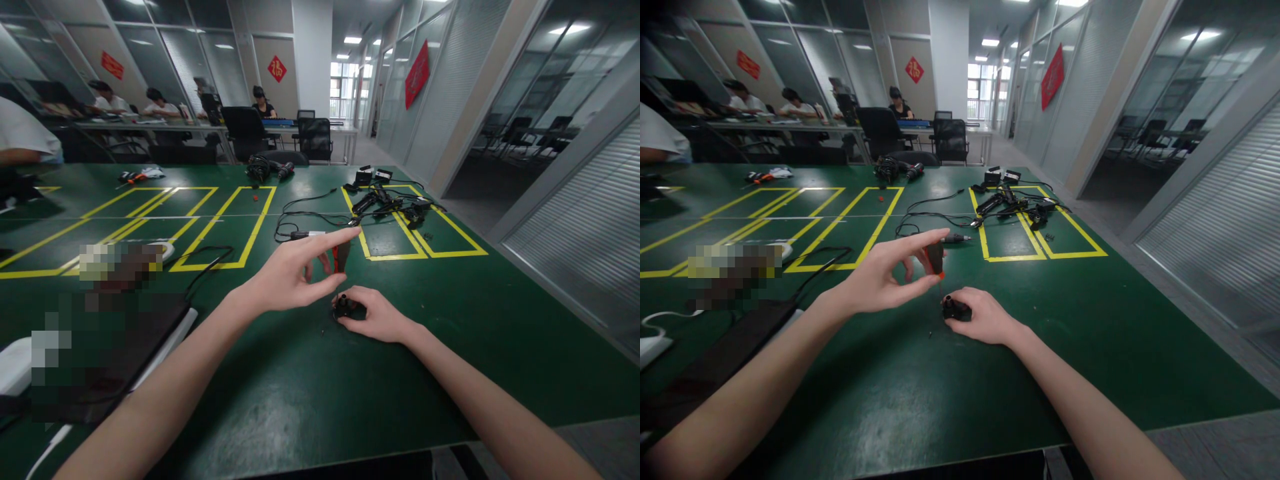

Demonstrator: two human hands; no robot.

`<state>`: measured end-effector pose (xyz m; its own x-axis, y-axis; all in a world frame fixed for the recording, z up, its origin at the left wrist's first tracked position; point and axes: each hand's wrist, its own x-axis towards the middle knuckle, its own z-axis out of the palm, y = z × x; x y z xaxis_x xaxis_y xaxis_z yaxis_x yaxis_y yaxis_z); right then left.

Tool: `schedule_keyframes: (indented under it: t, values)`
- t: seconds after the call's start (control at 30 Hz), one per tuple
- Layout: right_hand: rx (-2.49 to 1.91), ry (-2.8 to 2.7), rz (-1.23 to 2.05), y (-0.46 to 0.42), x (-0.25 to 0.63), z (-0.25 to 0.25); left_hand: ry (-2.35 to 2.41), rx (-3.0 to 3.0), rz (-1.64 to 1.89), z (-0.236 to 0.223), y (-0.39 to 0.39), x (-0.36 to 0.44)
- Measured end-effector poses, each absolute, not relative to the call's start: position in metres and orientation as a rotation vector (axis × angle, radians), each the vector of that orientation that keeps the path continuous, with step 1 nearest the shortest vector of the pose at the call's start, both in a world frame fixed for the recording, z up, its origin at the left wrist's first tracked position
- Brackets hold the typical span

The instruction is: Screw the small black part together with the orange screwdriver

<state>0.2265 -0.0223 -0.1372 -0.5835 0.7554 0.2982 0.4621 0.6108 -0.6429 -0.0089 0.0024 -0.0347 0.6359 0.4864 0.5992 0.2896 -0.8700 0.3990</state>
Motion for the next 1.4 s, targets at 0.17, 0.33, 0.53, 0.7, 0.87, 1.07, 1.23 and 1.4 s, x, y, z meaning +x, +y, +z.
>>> schedule_keyframes:
  t: [0.17, 0.33, 0.53, 0.7, 0.87, 1.07, 1.23, 1.4]
  values:
    - [-0.947, -2.288, 0.688, -0.0221, 0.2266, -0.1364, 0.628, 2.57, 1.09, -0.0342, 0.0011, -0.0076]
    - [-0.954, -2.281, 0.691, -0.022, 0.2269, -0.1383, 0.643, 2.587, 1.109, -0.0363, 0.0024, -0.0086]
    - [-0.939, -2.282, 0.686, -0.0217, 0.2263, -0.1381, 0.672, 2.595, 1.1, -0.0369, 0.0024, -0.0091]
    - [-0.948, -2.288, 0.679, -0.0214, 0.2269, -0.1389, 0.649, 2.617, 1.107, -0.0375, 0.0035, -0.0096]
    - [-0.954, -2.294, 0.669, -0.0217, 0.2266, -0.1386, 0.636, 2.593, 1.129, -0.0363, 0.002, -0.0087]
    - [-0.952, -2.283, 0.679, -0.0212, 0.2268, -0.14, 0.685, 2.635, 1.141, -0.0351, 0.0015, -0.0093]
    - [-0.944, -2.288, 0.686, -0.0215, 0.2269, -0.1393, 0.647, 2.603, 1.148, -0.0338, 0.0001, -0.0086]
    - [-0.952, -2.289, 0.674, -0.0218, 0.2272, -0.1388, 0.671, 2.628, 1.176, -0.0335, 0.0005, -0.0084]
